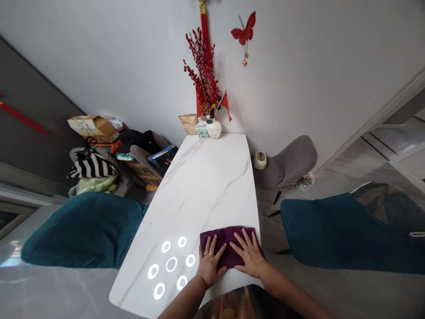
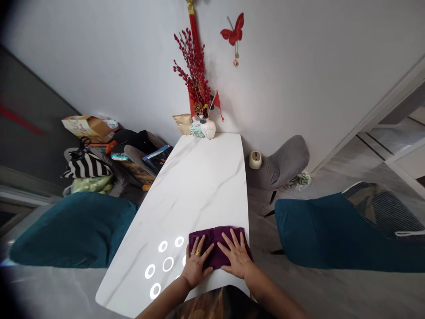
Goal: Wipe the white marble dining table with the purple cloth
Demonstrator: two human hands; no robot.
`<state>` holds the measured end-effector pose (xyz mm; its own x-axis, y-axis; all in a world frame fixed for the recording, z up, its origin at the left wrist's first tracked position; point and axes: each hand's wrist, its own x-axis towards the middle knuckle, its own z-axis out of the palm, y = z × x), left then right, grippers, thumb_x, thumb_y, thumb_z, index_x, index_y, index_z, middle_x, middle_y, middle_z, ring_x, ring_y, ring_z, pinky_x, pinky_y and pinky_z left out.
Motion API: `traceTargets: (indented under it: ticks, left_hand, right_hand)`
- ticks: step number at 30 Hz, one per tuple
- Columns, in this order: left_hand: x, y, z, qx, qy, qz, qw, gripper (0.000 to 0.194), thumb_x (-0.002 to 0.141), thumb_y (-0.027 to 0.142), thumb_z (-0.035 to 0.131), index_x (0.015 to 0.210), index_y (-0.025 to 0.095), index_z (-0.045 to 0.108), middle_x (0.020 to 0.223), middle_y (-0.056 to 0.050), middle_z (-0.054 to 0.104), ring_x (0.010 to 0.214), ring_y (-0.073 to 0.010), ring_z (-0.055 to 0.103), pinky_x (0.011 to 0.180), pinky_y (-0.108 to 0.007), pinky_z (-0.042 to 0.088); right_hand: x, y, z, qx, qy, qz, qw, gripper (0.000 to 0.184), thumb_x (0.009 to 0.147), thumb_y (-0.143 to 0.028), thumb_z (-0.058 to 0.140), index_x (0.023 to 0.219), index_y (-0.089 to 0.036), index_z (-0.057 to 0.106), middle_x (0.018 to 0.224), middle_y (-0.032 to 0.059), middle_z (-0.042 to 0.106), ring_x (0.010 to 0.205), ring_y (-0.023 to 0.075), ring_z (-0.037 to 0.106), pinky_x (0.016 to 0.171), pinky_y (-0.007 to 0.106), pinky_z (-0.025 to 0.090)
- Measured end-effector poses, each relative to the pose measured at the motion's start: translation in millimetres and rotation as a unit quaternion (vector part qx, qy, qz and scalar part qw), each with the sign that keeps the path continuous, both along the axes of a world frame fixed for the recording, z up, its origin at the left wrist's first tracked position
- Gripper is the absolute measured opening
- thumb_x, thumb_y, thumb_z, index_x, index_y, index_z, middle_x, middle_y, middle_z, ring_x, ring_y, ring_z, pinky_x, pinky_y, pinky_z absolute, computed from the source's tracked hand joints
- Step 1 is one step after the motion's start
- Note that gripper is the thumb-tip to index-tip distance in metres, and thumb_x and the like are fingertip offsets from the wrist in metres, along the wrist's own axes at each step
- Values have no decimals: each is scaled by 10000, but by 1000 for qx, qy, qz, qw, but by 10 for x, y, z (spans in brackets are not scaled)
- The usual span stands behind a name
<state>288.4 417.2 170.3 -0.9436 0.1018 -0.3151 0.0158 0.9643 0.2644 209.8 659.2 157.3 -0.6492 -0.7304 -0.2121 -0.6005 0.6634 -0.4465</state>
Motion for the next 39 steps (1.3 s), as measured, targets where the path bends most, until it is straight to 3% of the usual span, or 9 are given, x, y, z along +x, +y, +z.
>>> traceTargets:
  ticks: [5,10,13,16,20,27,33,39]
  left_hand:
    - [15,-216,-355,46,11,-42,998,990,754,425,868,1600,501,360,1767,-125,149,1600,-528,123,1189,-853,130]
    - [27,-384,-672,88,15,-119,989,1026,761,498,872,1606,554,294,1760,-128,180,1574,-571,183,1127,-927,134]
    - [-4,-463,-828,101,9,-164,981,1120,710,493,921,1602,595,251,1757,-114,201,1556,-578,242,1107,-943,166]
    - [-164,-462,-936,102,36,-177,978,1104,727,512,907,1608,589,247,1757,-70,237,1552,-538,301,1166,-900,154]
    - [-750,-384,-927,69,132,-146,978,998,808,479,834,1640,498,282,1760,-40,256,1576,-435,314,1295,-733,69]
    - [-2519,-400,-769,64,187,-149,969,681,972,451,644,1614,402,421,1760,-22,281,1618,-324,257,1343,-566,88]
    - [-3812,-433,-687,67,163,-132,976,612,1018,471,580,1604,341,459,1761,-51,273,1630,-336,216,1325,-617,130]
    - [-4546,-403,-649,75,126,-81,986,611,1043,492,527,1622,329,423,1780,-51,210,1638,-349,173,1307,-667,90]
  right_hand:
    - [-73,-146,-109,65,-35,-24,997,990,803,-711,768,1649,-457,320,1791,90,105,1618,499,29,1200,845,18]
    - [308,22,-419,68,5,-40,997,976,861,-796,633,1680,-413,264,1771,130,182,1587,534,174,1199,827,188]
    - [469,99,-647,77,26,-41,996,956,854,-793,637,1669,-439,285,1732,148,304,1540,558,287,1154,839,275]
    - [314,86,-772,79,37,-47,995,913,875,-662,691,1665,-470,275,1731,130,308,1539,547,304,1150,838,280]
    - [-393,-62,-699,73,57,-89,992,889,917,-407,674,1688,-429,232,1775,78,177,1606,472,192,1236,778,179]
    - [-2026,-316,-521,43,120,-147,981,722,1009,-342,541,1685,-372,288,1787,46,147,1644,379,94,1281,707,120]
    - [-3298,-425,-501,37,156,-149,976,604,1072,-416,454,1658,-291,375,1768,82,230,1647,322,104,1296,640,152]
    - [-4190,-509,-406,59,134,-136,980,580,1095,-451,428,1647,-280,388,1769,73,232,1638,311,117,1289,653,120]
